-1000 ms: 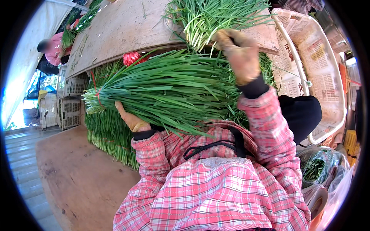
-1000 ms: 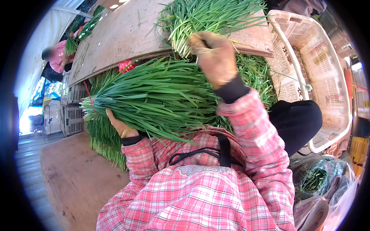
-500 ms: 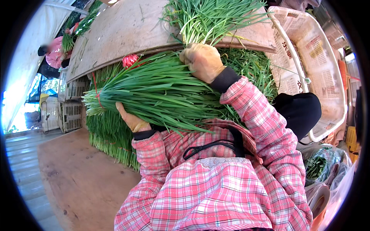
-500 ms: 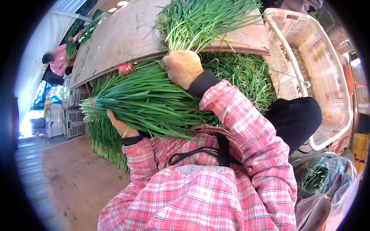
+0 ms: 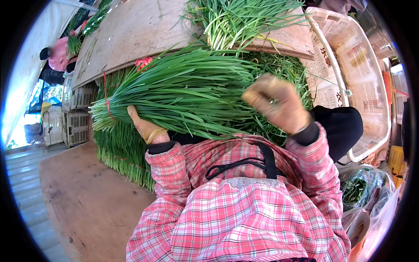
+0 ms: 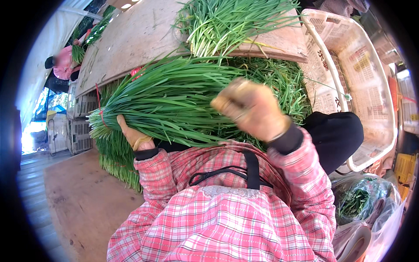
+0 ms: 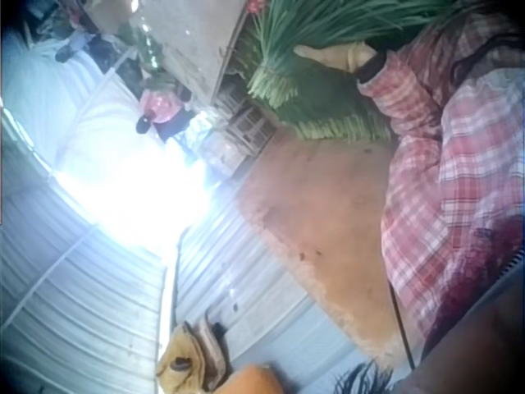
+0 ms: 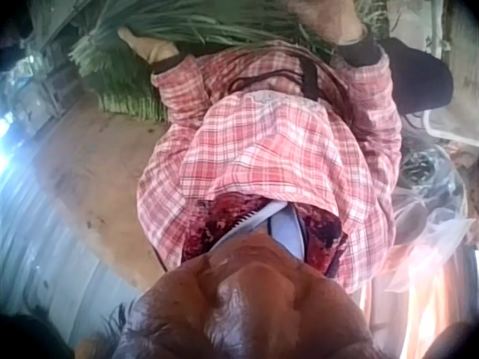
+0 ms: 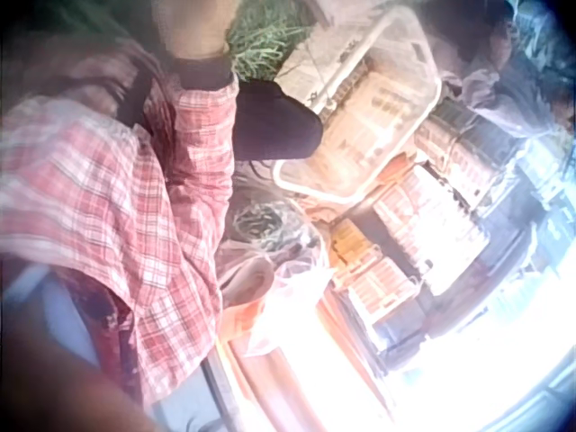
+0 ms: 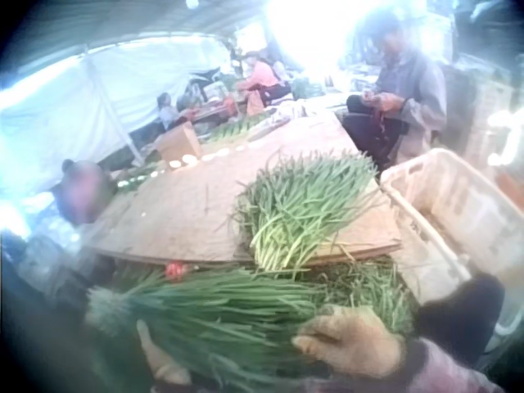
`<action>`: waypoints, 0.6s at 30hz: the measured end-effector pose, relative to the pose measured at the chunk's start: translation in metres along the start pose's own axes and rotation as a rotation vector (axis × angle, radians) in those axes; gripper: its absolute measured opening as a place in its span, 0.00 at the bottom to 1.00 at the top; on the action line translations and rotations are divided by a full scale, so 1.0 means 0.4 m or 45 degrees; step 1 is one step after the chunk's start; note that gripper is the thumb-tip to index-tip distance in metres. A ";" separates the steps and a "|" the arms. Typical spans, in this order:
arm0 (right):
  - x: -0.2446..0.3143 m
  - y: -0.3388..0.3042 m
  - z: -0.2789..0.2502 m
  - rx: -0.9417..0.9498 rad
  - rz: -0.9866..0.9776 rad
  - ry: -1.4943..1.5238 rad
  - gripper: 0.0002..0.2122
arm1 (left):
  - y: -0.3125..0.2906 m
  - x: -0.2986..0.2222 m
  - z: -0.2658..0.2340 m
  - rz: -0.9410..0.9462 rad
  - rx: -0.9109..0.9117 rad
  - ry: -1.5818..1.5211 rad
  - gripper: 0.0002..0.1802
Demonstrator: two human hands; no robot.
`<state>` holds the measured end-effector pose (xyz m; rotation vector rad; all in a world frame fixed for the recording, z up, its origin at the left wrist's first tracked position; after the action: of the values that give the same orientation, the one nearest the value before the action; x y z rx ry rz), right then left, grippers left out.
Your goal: The person bundles chives by gathering the stems into a group, wrapping them with red tape, and cleaning the loose leaves from the bundle by hand.
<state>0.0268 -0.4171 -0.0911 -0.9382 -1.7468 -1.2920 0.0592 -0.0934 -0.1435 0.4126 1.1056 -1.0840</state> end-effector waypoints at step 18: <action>-0.073 0.004 0.187 -0.003 -0.050 -0.502 0.08 | 0.002 0.010 -0.012 0.005 0.065 -0.056 0.28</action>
<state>0.0303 -0.3477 -0.1316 -1.2294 -2.0685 -1.1904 0.0577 -0.0912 -0.1492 0.4291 1.0395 -1.1151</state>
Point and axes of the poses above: each hand's wrist, its own y-axis towards the middle knuckle, its own z-axis out of the palm, x = y × z, the point moved 4 cm from there along y, towards the middle knuckle, and after that the axes turned 10 degrees about y, right-handed, at the moved point
